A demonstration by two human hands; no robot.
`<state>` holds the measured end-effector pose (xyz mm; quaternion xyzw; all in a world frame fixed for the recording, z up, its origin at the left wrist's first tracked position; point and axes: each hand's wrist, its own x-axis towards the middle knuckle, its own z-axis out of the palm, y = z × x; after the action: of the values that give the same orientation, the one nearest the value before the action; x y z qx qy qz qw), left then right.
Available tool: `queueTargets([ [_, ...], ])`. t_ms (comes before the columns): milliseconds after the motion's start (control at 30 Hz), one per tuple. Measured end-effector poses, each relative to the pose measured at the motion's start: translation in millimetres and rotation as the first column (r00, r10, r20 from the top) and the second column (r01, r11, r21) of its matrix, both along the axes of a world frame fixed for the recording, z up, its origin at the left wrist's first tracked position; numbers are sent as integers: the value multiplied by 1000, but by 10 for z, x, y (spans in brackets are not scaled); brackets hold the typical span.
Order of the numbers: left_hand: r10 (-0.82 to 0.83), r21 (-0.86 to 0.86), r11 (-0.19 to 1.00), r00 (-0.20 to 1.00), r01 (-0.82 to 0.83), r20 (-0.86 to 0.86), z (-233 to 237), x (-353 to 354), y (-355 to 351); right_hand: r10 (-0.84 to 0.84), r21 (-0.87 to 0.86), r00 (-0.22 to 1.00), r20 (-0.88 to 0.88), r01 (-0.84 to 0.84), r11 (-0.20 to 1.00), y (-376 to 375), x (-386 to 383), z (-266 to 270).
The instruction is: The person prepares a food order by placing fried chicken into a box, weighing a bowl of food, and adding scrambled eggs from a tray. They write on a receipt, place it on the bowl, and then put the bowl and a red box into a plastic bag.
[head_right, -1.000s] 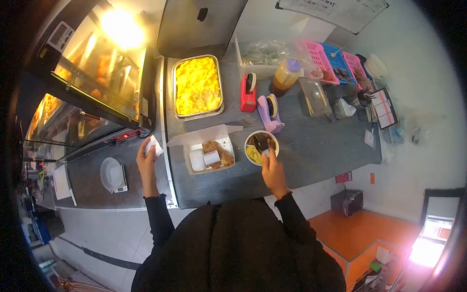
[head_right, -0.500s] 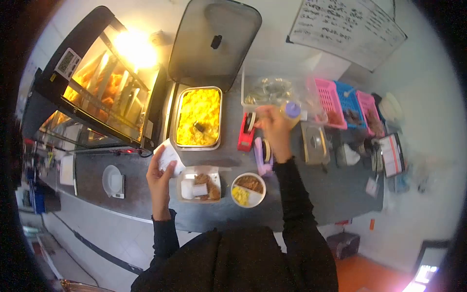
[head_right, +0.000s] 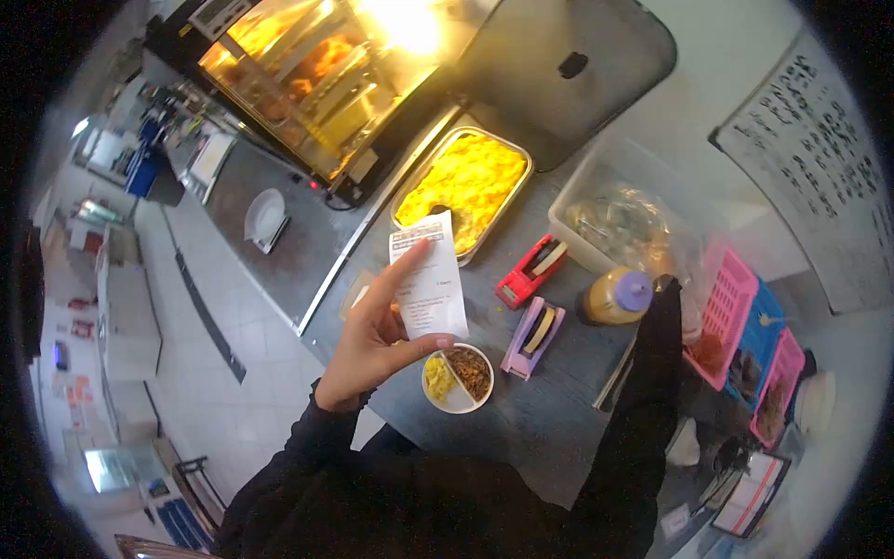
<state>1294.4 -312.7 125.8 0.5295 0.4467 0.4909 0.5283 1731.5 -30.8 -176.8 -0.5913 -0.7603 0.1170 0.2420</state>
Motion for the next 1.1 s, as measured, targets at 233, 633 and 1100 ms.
queueTargets([
  [233,49,50,998,997,-46,-57,80,28,-116,-15,191,999,31,8,982,-60,-131,-39],
  [633,50,62,997,997,-46,-67,179,-262,-424,-98,421,995,35,74,904,-136,-65,168],
  [1100,86,59,995,993,-82,-78,185,-819,-826,-237,281,961,140,191,940,-699,-202,379],
])
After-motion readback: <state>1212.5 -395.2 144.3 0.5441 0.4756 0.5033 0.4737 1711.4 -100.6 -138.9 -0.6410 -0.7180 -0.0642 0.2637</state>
